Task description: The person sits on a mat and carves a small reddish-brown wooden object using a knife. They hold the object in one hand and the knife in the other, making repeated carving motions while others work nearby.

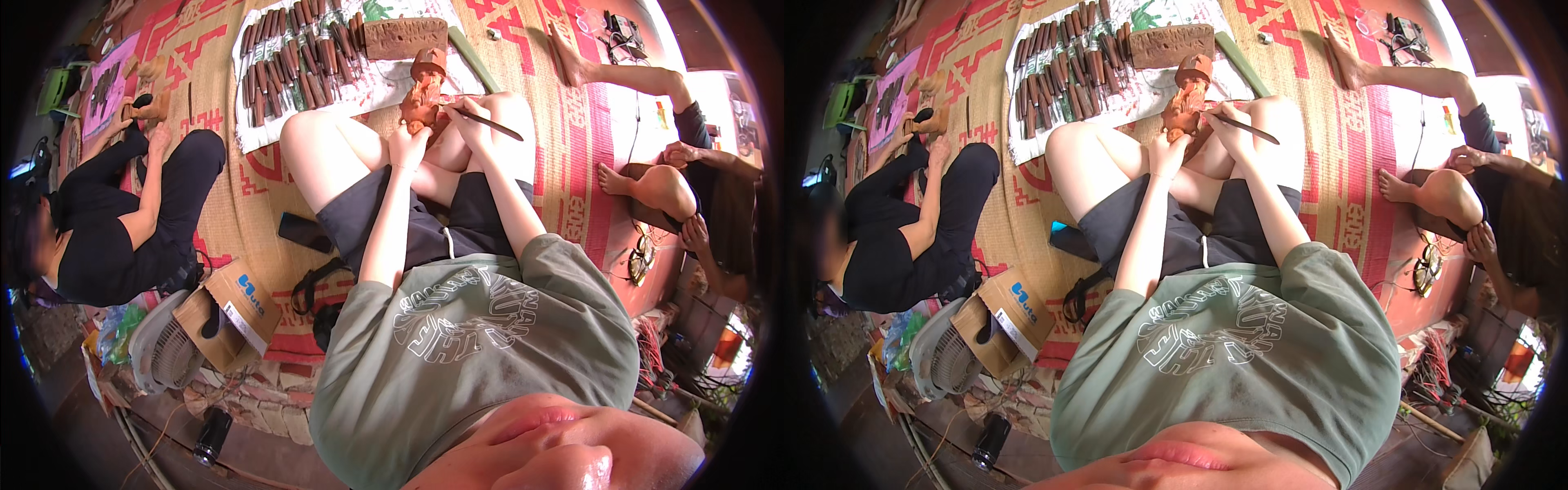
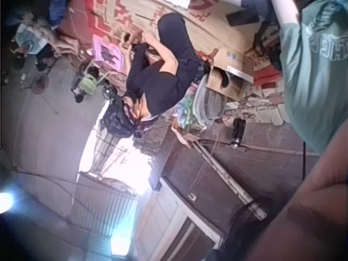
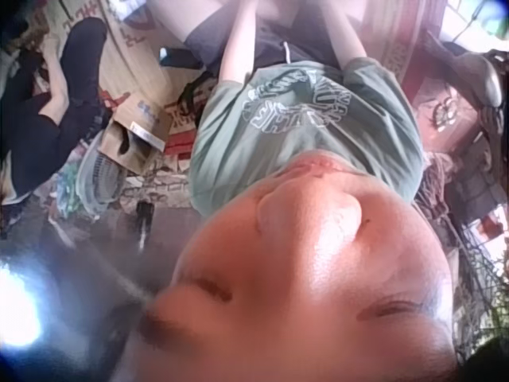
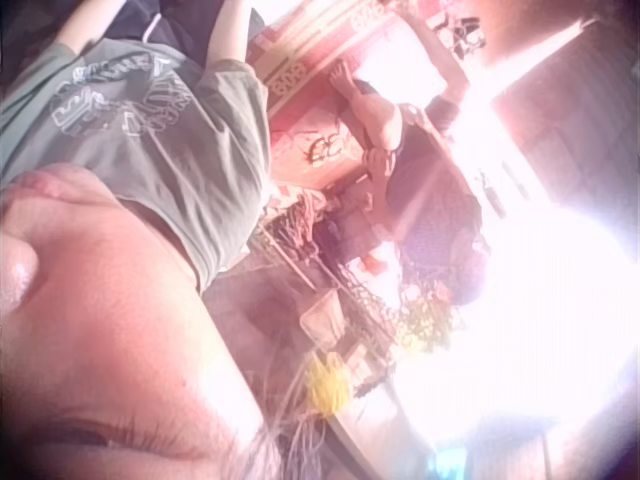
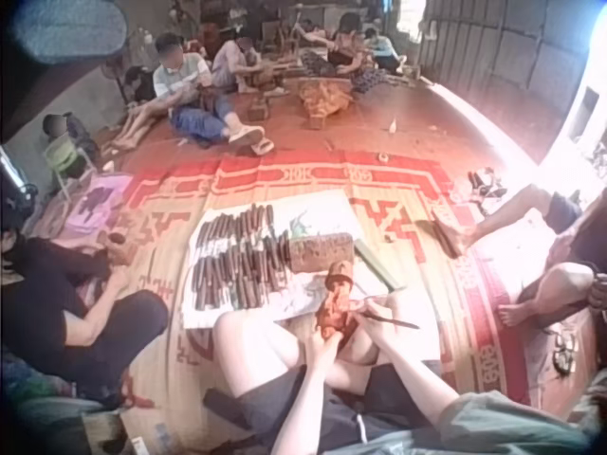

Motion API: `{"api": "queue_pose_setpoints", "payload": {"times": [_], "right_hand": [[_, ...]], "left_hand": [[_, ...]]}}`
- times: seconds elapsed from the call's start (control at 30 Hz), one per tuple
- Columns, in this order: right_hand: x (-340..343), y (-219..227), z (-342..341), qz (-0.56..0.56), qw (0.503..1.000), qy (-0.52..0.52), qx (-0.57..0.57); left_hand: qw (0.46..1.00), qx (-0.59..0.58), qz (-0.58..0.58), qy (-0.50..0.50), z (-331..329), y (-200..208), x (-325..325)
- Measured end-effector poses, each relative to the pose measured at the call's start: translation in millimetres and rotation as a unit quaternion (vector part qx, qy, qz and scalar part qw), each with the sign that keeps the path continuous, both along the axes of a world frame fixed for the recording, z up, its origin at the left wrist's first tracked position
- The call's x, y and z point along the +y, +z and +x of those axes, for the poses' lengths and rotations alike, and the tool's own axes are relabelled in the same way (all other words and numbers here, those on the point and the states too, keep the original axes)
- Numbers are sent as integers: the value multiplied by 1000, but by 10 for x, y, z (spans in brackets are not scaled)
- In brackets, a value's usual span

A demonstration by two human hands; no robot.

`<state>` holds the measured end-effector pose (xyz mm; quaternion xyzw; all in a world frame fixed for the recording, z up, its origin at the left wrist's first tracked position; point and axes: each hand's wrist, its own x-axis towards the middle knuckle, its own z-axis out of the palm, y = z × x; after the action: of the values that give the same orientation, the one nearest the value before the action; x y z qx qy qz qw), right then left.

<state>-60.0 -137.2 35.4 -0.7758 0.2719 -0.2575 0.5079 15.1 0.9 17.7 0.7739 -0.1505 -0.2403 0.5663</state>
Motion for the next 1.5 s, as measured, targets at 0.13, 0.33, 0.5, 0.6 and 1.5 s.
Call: {"api": "queue_pose_setpoints", "payload": {"times": [0.13, 0.33, 0.5, 0.6, 1.5], "right_hand": [[38, -26, 49, -23, 999, 37, 1], [62, -79, 41, -45, 999, 13, 19], [48, 8, 60, -22, 999, -29, -4], [-23, -73, 12, -25, 1000, -7, 1], [35, -42, 36, -36, 998, 38, 17]], "left_hand": [[999, 33, 16, -17, 12, -13, 15], [999, 35, 25, -19, 7, -64, 19], [999, 18, 25, -15, 10, -100, 28], [1000, -6, 21, -7, 2, -65, 12], [1000, 4, 8, -7, 1, -34, 13]]}}
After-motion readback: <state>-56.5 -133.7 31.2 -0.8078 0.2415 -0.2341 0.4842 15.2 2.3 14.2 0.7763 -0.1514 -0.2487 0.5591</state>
